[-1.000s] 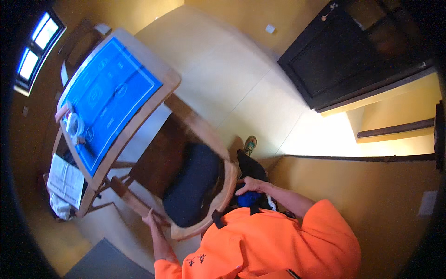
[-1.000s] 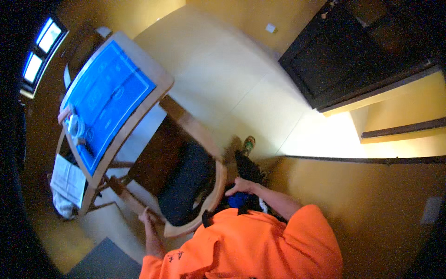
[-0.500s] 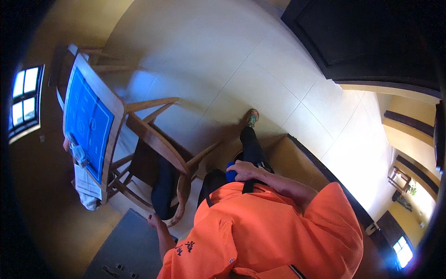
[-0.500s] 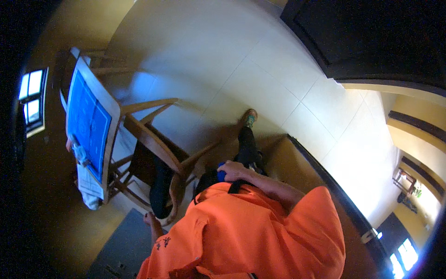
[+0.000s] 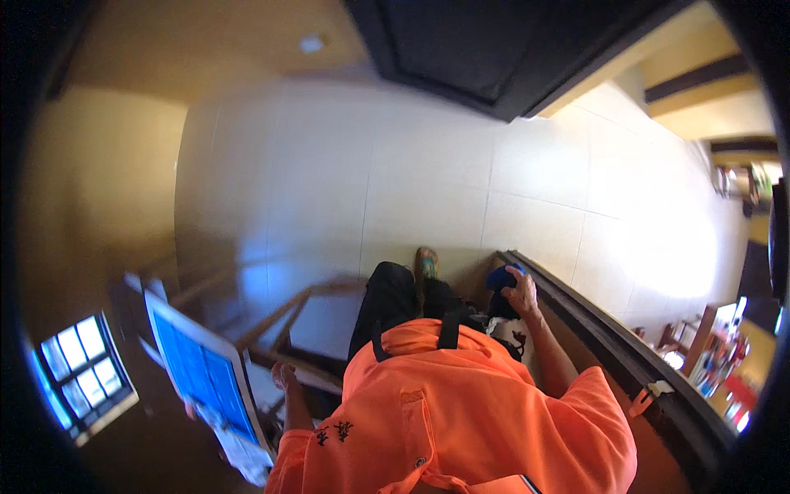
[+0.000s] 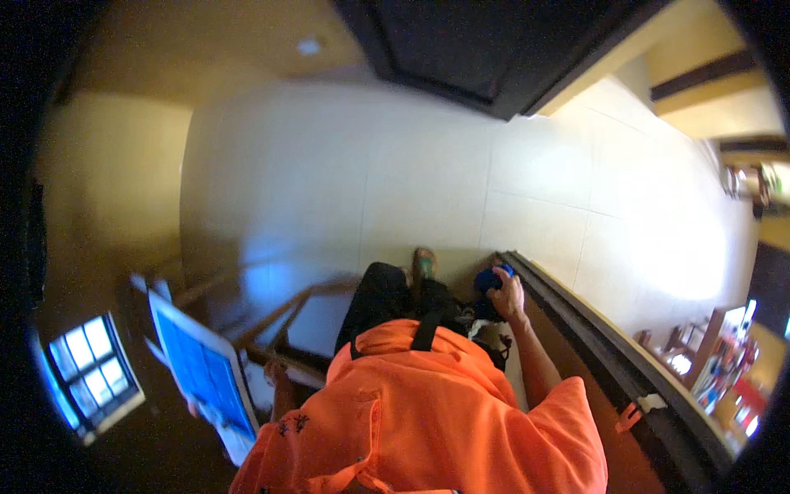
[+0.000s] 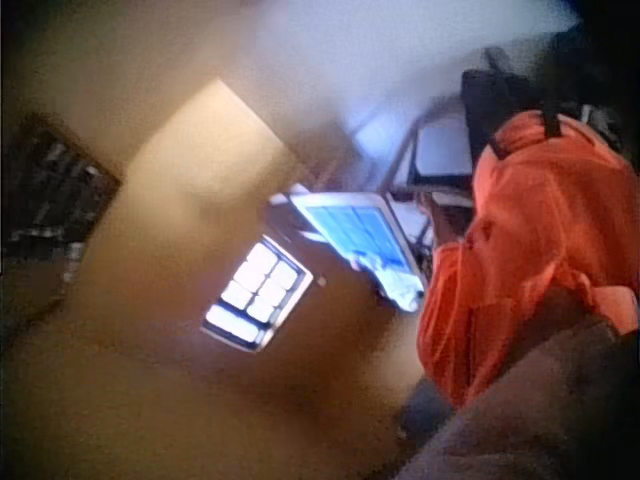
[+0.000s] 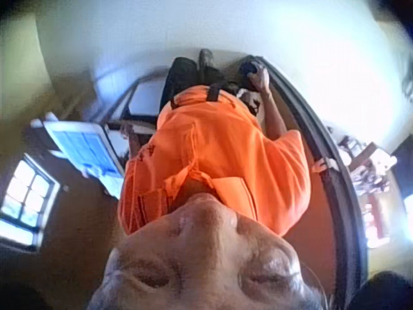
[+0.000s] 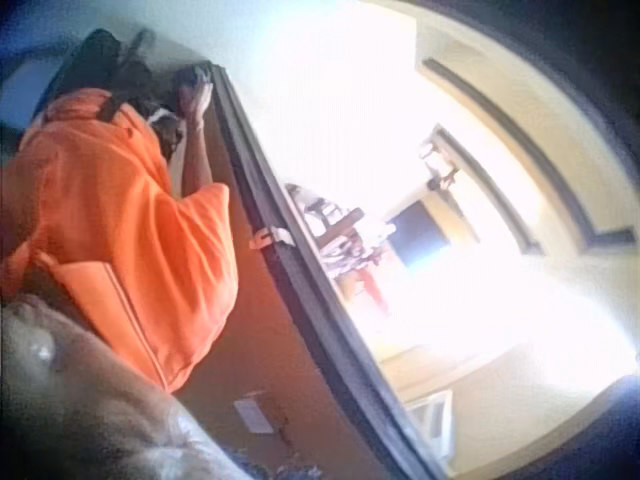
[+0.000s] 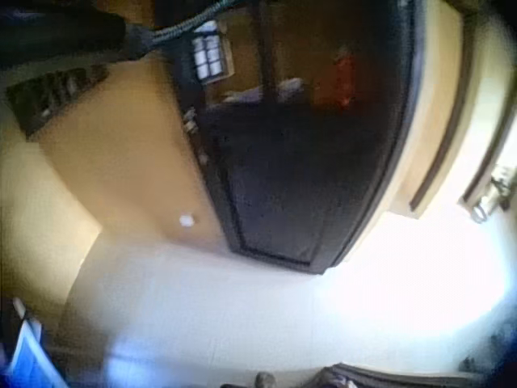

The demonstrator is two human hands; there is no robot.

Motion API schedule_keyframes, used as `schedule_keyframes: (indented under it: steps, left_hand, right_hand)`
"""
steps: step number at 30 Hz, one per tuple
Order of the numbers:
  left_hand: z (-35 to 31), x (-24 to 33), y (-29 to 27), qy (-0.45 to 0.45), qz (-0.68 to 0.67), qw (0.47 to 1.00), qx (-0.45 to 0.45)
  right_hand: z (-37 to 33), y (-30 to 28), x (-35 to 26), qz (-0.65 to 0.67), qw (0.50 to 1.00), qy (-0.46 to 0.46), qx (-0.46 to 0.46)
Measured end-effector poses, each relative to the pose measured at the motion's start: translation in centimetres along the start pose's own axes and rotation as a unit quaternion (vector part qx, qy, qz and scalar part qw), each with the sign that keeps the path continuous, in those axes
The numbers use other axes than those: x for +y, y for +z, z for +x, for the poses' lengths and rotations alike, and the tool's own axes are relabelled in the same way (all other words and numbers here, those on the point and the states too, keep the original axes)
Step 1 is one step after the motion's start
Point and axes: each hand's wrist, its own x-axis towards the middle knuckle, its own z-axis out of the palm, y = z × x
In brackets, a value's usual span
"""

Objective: The person wipes various surfaces in a room using a blue cloth. They clean a cabinet, a window sill, a desk with calligraphy supplies, and several wooden chairs. The person also wipes a table with a blue mat and a chair with a cushion. Finally, they wring out the cloth in a green basin of water.

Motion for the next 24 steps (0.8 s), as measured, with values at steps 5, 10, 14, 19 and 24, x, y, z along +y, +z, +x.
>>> schedule_keyframes:
  steps: [5,10,14,19,24]
  left_hand:
    - [7.9,13.0,13.7,0.192,0.075,0.960,-0.188]
    - [3.5,31.8,28.8,0.027,0.039,0.903,-0.427]
    - [-3.4,45.4,39.0,0.074,0.139,0.876,-0.455]
    - [-11.2,60.0,52.8,0.241,0.152,0.772,-0.568]
    - [-27.3,67.2,61.5,0.360,0.165,0.632,-0.666]
  right_hand:
    - [0.5,-1.8,-2.7,0.139,0.981,0.132,0.015]
    - [2.3,-3.5,-4.2,0.180,0.957,0.216,0.068]
    - [3.9,-7.0,-6.6,0.276,0.894,0.299,0.189]
    - [5.2,-11.2,-9.0,0.555,0.698,0.321,0.319]
    - [5.6,-12.2,-5.9,0.698,0.503,0.273,0.430]
